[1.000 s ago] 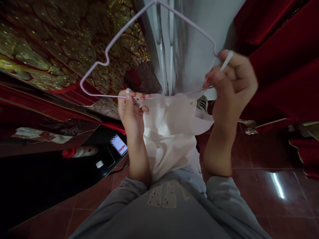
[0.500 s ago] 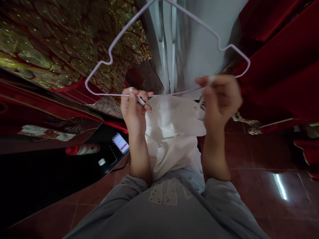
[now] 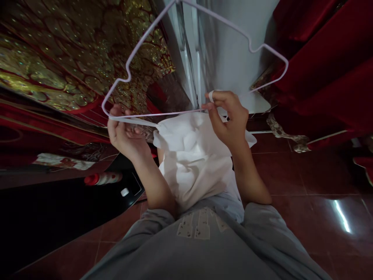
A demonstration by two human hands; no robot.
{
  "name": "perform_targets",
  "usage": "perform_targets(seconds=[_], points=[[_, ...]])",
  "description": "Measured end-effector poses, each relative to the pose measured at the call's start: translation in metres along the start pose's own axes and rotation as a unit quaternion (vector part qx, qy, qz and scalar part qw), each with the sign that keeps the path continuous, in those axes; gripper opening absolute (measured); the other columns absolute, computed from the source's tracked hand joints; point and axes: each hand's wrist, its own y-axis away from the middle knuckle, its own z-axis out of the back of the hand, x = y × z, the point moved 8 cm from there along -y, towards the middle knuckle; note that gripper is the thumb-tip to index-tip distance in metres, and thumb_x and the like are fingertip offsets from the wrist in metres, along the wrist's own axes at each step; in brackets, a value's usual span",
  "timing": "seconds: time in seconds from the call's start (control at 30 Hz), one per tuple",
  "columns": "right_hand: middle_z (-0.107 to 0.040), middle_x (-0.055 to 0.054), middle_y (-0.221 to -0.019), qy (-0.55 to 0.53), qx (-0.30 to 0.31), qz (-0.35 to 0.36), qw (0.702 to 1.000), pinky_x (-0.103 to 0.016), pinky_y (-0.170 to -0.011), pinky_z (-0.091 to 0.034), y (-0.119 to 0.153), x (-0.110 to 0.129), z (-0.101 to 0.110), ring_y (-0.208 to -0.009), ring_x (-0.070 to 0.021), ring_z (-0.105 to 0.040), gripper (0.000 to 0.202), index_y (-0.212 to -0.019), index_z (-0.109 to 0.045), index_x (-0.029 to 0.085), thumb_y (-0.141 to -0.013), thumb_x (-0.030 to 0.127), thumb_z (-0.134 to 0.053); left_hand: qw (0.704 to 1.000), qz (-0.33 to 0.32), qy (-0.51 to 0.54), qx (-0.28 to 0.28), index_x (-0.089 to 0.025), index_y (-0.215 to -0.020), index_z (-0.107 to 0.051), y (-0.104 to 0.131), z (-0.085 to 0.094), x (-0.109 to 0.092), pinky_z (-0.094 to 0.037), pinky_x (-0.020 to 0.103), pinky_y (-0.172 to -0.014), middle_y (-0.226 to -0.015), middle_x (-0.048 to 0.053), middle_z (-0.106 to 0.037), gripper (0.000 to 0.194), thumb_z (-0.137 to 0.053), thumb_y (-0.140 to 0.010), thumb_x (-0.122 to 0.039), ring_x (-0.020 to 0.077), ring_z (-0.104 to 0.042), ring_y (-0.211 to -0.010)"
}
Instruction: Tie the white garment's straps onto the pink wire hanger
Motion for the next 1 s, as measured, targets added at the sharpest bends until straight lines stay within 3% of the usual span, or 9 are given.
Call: perform_targets(seconds=[0.13, 0.23, 0.33, 0.5, 0.6, 0.7, 0.8, 0.9, 1.0], points=[[-0.077, -0.002, -0.11, 0.024, 0.007, -0.005, 1.0, -0.045, -0.095, -0.065, 0.001, -0.004, -0.001, -0.094, -0.0195, -0.077, 0.021, -0.11, -0.068, 0.031, -0.101, 0.05, -0.065, 0.998, -0.051, -0.031, 0.006, -0.026, -0.117, -0.068, -0.02, 0.014, -0.015, -0.055, 0.043, -0.092, -0.137, -0.004, -0.072, 0.03, -0.04, -0.116, -0.014, 0.0309, -0.037, -0.161], [-0.077, -0.002, -0.115, 0.022, 0.015, 0.011, 1.0, -0.049, -0.099, -0.064, 0.002, -0.004, -0.003, -0.095, -0.0206, -0.077, 0.023, -0.116, -0.069, 0.032, -0.101, 0.048, -0.065, 0.993, -0.06, -0.059, 0.077, -0.026, -0.123, -0.069, -0.025, -0.003, -0.031, -0.051, 0.052, -0.114, -0.145, -0.006, -0.068, 0.021, -0.058, -0.11, -0.013, 0.0347, -0.036, -0.161], [-0.076, -0.001, -0.118, 0.021, 0.017, 0.004, 1.0, -0.049, -0.099, -0.065, 0.004, -0.006, -0.004, -0.095, -0.0204, -0.077, 0.023, -0.118, -0.067, 0.033, -0.101, 0.048, -0.063, 0.984, -0.026, -0.082, 0.157, -0.022, -0.122, -0.071, -0.026, -0.03, -0.043, -0.044, 0.049, -0.126, -0.141, -0.006, -0.07, 0.029, -0.075, -0.099, -0.006, 0.0319, -0.043, -0.157], [-0.075, -0.003, -0.127, 0.037, 0.014, -0.002, 0.999, -0.047, -0.095, -0.066, 0.009, -0.008, -0.001, -0.096, -0.0199, -0.077, 0.027, -0.122, -0.067, 0.031, -0.102, 0.048, -0.063, 0.944, -0.045, -0.157, 0.288, -0.017, -0.116, -0.076, -0.028, -0.077, -0.066, -0.053, 0.032, -0.108, -0.113, -0.003, -0.075, 0.031, -0.087, -0.089, -0.005, 0.0195, -0.066, -0.115], [-0.074, -0.001, -0.131, 0.027, 0.012, 0.011, 0.999, -0.046, -0.093, -0.067, 0.01, -0.008, -0.001, -0.095, -0.02, -0.078, 0.027, -0.127, -0.067, 0.034, -0.102, 0.045, -0.063, 0.915, -0.102, -0.203, 0.334, -0.018, -0.101, -0.076, -0.031, -0.097, -0.074, -0.051, 0.025, -0.081, -0.088, -0.003, -0.067, 0.026, -0.091, -0.084, -0.004, 0.0141, -0.057, -0.08], [-0.074, 0.0, -0.133, 0.022, 0.005, 0.02, 1.0, -0.043, -0.089, -0.067, 0.01, -0.006, -0.001, -0.095, -0.0208, -0.079, 0.027, -0.129, -0.068, 0.038, -0.103, 0.041, -0.063, 0.909, -0.148, -0.228, 0.316, -0.016, -0.089, -0.073, -0.037, -0.102, -0.075, -0.041, 0.025, -0.066, -0.076, -0.003, -0.059, 0.017, -0.081, -0.09, -0.001, 0.0119, -0.048, -0.067], [-0.074, 0.002, -0.133, 0.02, 0.012, 0.021, 1.0, -0.042, -0.09, -0.066, 0.009, -0.003, -0.003, -0.095, -0.0203, -0.08, 0.03, -0.134, -0.067, 0.041, -0.104, 0.038, -0.062, 0.937, -0.133, -0.194, 0.257, -0.015, -0.083, -0.072, -0.043, -0.088, -0.066, -0.037, 0.025, -0.06, -0.071, -0.002, -0.057, 0.018, -0.071, -0.098, -0.004, 0.0108, -0.049, -0.063], [-0.074, 0.003, -0.133, 0.013, 0.013, 0.04, 0.999, -0.042, -0.092, -0.066, 0.008, 0.003, -0.005, -0.095, -0.0188, -0.08, 0.034, -0.139, -0.065, 0.042, -0.106, 0.036, -0.058, 0.985, -0.04, -0.048, 0.164, -0.017, -0.086, -0.071, -0.044, -0.059, -0.043, -0.043, 0.025, -0.057, -0.068, -0.002, -0.06, 0.015, -0.069, -0.1, -0.013, 0.0116, -0.055, -0.059], [-0.077, 0.001, -0.128, 0.004, -0.002, 0.071, 0.997, -0.039, -0.088, -0.066, 0.007, 0.011, -0.005, -0.093, -0.0167, -0.078, 0.03, -0.133, -0.071, 0.038, -0.108, 0.032, -0.055, 0.985, 0.092, 0.082, 0.121, -0.021, -0.092, -0.068, -0.024, -0.044, -0.008, -0.055, 0.027, -0.069, -0.078, 0.001, -0.07, 0.024, -0.069, -0.103, -0.042, 0.0146, -0.068, -0.073]])
